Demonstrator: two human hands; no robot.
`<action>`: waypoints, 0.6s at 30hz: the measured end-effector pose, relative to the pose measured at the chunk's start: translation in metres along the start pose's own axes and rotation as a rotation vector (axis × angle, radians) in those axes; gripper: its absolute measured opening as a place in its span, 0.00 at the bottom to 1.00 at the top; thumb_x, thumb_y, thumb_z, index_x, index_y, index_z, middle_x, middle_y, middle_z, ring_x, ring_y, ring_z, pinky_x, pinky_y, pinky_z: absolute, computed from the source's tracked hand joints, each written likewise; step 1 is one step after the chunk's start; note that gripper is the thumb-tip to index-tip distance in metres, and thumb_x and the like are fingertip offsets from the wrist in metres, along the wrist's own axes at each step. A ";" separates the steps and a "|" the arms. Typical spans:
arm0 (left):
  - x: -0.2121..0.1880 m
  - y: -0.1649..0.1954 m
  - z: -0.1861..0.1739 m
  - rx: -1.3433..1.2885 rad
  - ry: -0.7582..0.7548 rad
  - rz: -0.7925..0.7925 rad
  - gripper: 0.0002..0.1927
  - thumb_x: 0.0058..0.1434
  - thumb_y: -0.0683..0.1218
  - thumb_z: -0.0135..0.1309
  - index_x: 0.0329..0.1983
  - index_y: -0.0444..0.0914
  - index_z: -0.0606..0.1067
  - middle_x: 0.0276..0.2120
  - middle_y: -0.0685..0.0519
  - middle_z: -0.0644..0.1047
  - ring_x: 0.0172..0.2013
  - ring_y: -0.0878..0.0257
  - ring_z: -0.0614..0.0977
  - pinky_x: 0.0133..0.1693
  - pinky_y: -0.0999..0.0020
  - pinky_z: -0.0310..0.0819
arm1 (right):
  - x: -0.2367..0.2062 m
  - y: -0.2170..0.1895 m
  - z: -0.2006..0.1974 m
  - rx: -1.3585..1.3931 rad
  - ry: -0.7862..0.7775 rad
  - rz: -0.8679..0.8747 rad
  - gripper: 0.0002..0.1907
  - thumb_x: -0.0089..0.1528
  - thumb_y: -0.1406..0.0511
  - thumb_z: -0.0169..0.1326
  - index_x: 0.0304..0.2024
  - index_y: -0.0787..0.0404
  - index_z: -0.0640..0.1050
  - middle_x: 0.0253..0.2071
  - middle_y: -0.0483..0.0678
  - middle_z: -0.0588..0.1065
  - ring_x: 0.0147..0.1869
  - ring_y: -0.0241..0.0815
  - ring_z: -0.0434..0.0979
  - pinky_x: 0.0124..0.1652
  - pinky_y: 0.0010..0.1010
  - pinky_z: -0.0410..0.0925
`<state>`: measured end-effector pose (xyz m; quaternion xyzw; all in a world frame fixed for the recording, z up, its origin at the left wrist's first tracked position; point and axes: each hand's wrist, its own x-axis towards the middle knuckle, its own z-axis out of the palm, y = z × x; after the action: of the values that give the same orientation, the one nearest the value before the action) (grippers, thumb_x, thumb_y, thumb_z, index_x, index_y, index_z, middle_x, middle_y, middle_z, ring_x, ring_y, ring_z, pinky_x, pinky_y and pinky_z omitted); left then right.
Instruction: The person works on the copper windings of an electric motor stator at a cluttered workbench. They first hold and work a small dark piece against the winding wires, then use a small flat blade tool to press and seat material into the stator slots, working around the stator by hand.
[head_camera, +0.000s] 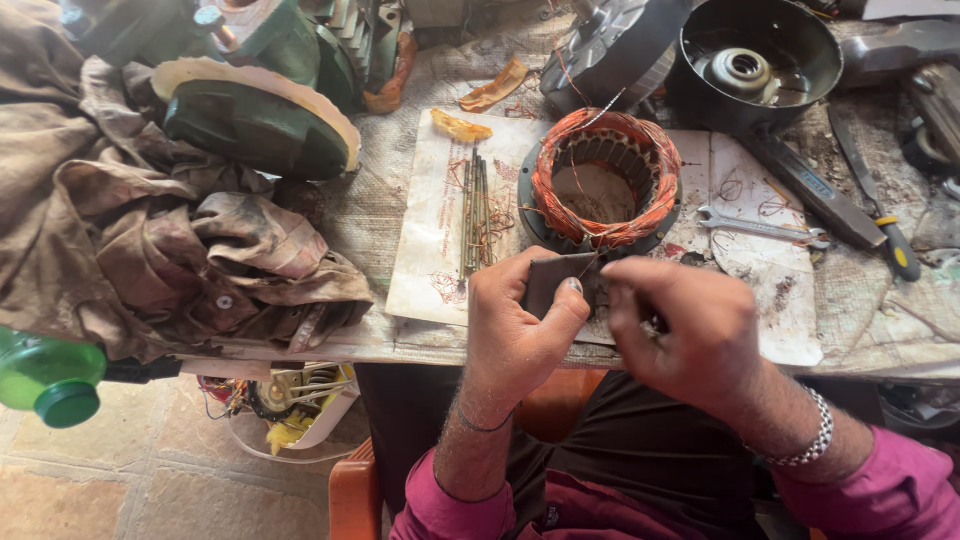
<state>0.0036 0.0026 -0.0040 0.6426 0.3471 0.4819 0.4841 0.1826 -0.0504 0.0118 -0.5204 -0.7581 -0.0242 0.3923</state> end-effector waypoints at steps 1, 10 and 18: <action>0.000 0.000 0.001 -0.010 -0.003 -0.011 0.05 0.60 0.42 0.56 0.32 0.34 0.76 0.20 0.57 0.73 0.23 0.74 0.72 0.26 0.73 0.67 | 0.000 0.000 -0.001 -0.023 0.006 0.008 0.10 0.60 0.73 0.62 0.44 0.63 0.79 0.30 0.51 0.79 0.28 0.43 0.80 0.30 0.34 0.71; 0.000 0.000 0.000 -0.039 -0.002 0.006 0.05 0.61 0.41 0.56 0.33 0.34 0.76 0.21 0.58 0.73 0.24 0.74 0.71 0.26 0.73 0.66 | 0.000 0.001 -0.001 -0.031 0.013 0.035 0.11 0.60 0.72 0.62 0.45 0.64 0.78 0.26 0.50 0.76 0.25 0.44 0.77 0.28 0.35 0.69; -0.001 -0.001 0.001 -0.029 0.009 0.013 0.05 0.61 0.42 0.56 0.33 0.33 0.76 0.21 0.58 0.73 0.24 0.74 0.71 0.26 0.73 0.66 | 0.000 -0.001 -0.001 -0.040 0.050 -0.028 0.10 0.61 0.73 0.61 0.45 0.63 0.78 0.30 0.52 0.78 0.28 0.43 0.79 0.30 0.34 0.70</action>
<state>0.0040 0.0020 -0.0053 0.6358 0.3380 0.4927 0.4886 0.1824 -0.0507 0.0130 -0.5166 -0.7546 -0.0579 0.4004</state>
